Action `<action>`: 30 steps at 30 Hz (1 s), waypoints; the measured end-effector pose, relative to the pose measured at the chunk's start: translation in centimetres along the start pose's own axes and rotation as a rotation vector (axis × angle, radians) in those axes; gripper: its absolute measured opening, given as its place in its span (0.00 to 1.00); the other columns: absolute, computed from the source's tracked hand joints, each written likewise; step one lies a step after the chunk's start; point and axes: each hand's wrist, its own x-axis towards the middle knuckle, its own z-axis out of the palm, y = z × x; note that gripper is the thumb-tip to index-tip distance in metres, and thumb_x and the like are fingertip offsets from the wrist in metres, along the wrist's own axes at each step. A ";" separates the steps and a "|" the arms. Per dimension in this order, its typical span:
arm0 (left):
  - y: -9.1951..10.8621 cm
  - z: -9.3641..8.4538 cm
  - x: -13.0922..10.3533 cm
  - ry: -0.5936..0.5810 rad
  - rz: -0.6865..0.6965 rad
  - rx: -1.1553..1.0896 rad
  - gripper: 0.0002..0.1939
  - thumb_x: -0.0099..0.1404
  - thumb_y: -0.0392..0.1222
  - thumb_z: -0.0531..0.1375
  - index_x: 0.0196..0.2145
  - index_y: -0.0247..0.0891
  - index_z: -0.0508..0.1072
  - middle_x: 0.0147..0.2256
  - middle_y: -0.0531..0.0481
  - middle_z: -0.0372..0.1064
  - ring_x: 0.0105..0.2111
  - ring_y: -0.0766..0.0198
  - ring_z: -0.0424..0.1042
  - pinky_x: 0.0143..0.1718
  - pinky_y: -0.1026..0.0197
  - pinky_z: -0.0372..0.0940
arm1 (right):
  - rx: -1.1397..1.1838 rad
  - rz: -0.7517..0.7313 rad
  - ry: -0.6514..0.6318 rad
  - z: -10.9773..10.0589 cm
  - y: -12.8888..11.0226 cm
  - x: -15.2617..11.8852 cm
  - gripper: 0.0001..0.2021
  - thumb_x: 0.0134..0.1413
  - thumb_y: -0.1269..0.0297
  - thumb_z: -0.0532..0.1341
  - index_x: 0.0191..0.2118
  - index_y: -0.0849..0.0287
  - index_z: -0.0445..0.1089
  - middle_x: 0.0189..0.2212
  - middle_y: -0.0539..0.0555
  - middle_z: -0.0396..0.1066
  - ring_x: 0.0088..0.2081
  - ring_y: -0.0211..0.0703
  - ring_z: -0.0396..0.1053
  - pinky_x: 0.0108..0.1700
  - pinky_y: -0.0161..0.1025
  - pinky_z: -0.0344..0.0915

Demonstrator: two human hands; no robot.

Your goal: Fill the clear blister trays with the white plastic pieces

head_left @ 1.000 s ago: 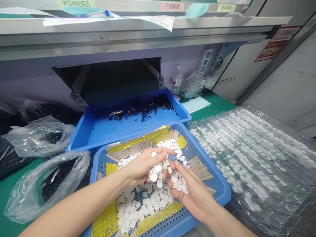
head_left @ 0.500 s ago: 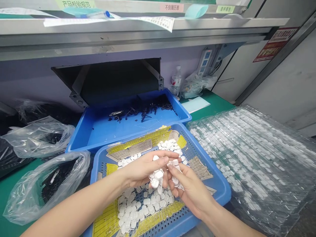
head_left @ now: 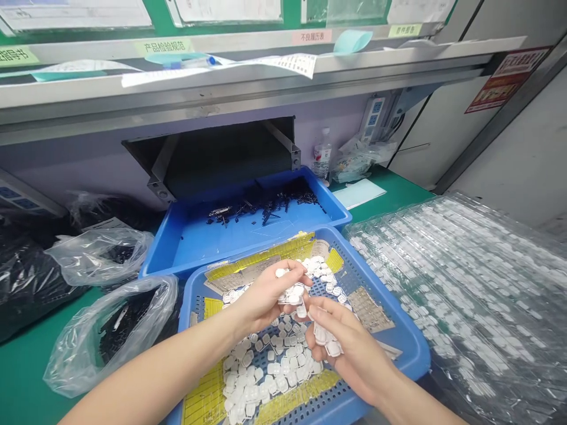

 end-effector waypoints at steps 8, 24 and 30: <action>-0.9 0.8 -0.5 0.193 0.196 0.477 0.09 0.56 0.46 0.54 0.28 0.38 0.60 0.26 0.56 0.58 0.17 0.75 0.56 0.11 0.73 0.51 | -0.110 -0.006 -0.044 0.2 0.4 0.4 0.14 0.43 0.56 0.59 0.24 0.62 0.59 0.17 0.47 0.63 0.16 0.28 0.57 0.21 0.29 0.54; -0.1 0.3 0.7 0.357 0.112 0.170 0.14 0.49 0.48 0.59 0.26 0.38 0.59 0.20 0.58 0.56 0.15 0.76 0.51 0.11 0.75 0.43 | 0.079 0.041 0.002 -0.7 -0.9 -0.9 0.11 0.40 0.61 0.62 0.25 0.62 0.61 0.19 0.48 0.63 0.16 0.25 0.56 0.18 0.26 0.51; -0.3 0.6 0.6 0.345 -0.056 0.329 0.18 0.44 0.56 0.60 0.24 0.40 0.60 0.22 0.57 0.57 0.19 0.73 0.55 0.17 0.73 0.54 | -0.372 -0.369 0.520 -8.6 -8.2 -4.1 0.07 0.46 0.62 0.57 0.28 0.62 0.62 0.25 0.49 0.63 0.17 0.24 0.54 0.16 0.25 0.48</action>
